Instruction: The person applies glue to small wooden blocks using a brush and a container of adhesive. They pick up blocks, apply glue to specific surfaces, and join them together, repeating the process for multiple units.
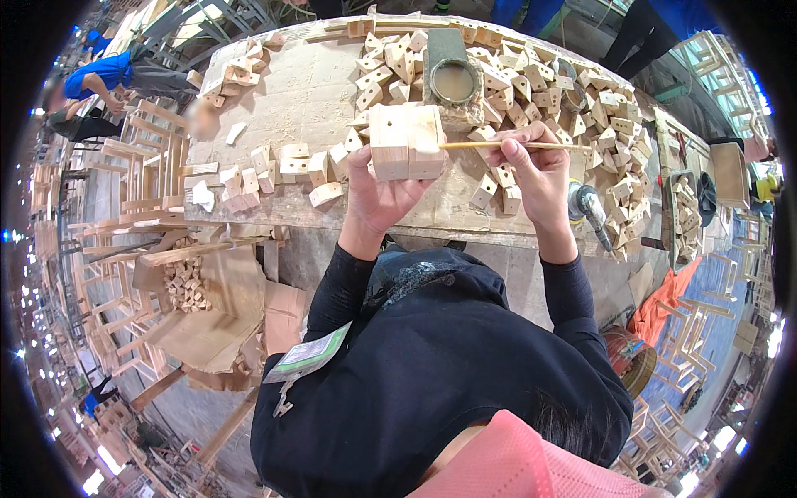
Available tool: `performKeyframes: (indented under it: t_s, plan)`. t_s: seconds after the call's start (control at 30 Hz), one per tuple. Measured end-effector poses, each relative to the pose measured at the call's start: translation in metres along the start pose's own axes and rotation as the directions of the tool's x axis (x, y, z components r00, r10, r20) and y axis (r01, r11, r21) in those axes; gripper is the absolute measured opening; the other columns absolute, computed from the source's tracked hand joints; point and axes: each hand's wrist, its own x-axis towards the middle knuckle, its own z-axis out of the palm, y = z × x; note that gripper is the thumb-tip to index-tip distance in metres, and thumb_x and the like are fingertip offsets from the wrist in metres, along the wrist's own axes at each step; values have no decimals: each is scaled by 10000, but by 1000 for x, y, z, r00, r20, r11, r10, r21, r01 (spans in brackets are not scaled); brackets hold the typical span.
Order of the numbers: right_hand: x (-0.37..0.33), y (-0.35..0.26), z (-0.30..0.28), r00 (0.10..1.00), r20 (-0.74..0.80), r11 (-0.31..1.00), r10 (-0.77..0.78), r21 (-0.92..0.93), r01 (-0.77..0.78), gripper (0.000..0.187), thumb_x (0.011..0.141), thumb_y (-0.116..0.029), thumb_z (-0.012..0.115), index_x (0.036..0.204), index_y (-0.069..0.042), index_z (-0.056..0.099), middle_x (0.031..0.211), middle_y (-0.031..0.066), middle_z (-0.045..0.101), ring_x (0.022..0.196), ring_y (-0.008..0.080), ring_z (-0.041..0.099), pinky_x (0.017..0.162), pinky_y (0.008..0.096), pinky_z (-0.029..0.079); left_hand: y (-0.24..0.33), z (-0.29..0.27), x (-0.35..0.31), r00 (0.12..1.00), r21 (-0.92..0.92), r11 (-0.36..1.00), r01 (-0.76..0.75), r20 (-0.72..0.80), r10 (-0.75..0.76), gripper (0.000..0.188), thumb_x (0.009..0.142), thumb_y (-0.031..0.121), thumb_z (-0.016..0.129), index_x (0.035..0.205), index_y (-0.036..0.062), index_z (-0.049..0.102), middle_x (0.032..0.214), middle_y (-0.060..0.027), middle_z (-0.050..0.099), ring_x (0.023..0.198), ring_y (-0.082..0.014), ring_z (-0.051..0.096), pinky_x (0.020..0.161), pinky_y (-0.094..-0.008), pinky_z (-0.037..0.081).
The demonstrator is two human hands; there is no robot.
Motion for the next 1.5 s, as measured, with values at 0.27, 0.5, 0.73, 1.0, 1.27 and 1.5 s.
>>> performKeyframes:
  t_s: [0.27, 0.5, 0.73, 1.0, 1.27, 1.5]
  plan:
    - [3, -9, 2, 1000, -18, 999, -25, -21, 25, 118, 925, -55, 651, 901, -8, 545, 913, 146, 702, 790, 168, 696, 735, 268, 565, -2, 11, -2, 999, -84, 996, 24, 36, -21, 878, 835, 496, 643, 1448, -30, 299, 1384, -230, 420, 1189, -389, 500, 1058, -423, 447]
    - [7, -12, 3, 998, 13, 998, -59, 2, 59, 105, 917, -26, 646, 919, -2, 544, 984, 171, 695, 861, 173, 693, 747, 267, 569, -4, 10, -2, 994, -178, 982, 65, 98, -48, 856, 866, 461, 608, 1430, -88, 272, 1398, -245, 393, 1222, -377, 498, 1065, -417, 464]
    - [3, -9, -5, 991, 127, 999, -47, 6, 46, 108, 915, -11, 639, 916, -4, 532, 976, 181, 688, 869, 182, 692, 758, 294, 583, -3, 15, -2, 998, -150, 988, 31, 50, -23, 859, 863, 465, 608, 1420, -90, 265, 1385, -250, 406, 1260, -354, 487, 1076, -432, 460]
    - [-3, -6, -9, 999, 43, 973, 10, 228, -19, 126, 921, -46, 649, 896, -13, 530, 882, 157, 692, 788, 179, 691, 729, 302, 586, -5, 18, -7, 975, 308, 931, -197, -34, 218, 753, 820, 273, 715, 1418, 20, 333, 1380, -189, 469, 1275, -281, 497, 1089, -438, 418]
    - [-23, -11, 33, 953, -121, 960, -279, -49, 275, 99, 903, 46, 631, 930, 44, 535, 920, 204, 677, 813, 216, 688, 730, 328, 587, -8, 43, -2, 707, 897, -37, -441, 372, 601, 874, 661, 78, 851, 1349, 53, 311, 1281, -95, 386, 1198, -212, 475, 995, -366, 462]
    - [-31, 4, 36, 907, -119, 913, -404, -103, 394, 149, 874, 103, 631, 964, 31, 537, 1019, 226, 658, 867, 240, 688, 770, 343, 586, -7, 49, -4, 621, 867, -157, -474, 455, 638, 876, 666, 85, 849, 1347, 39, 300, 1295, -110, 325, 1211, -226, 454, 992, -387, 467]
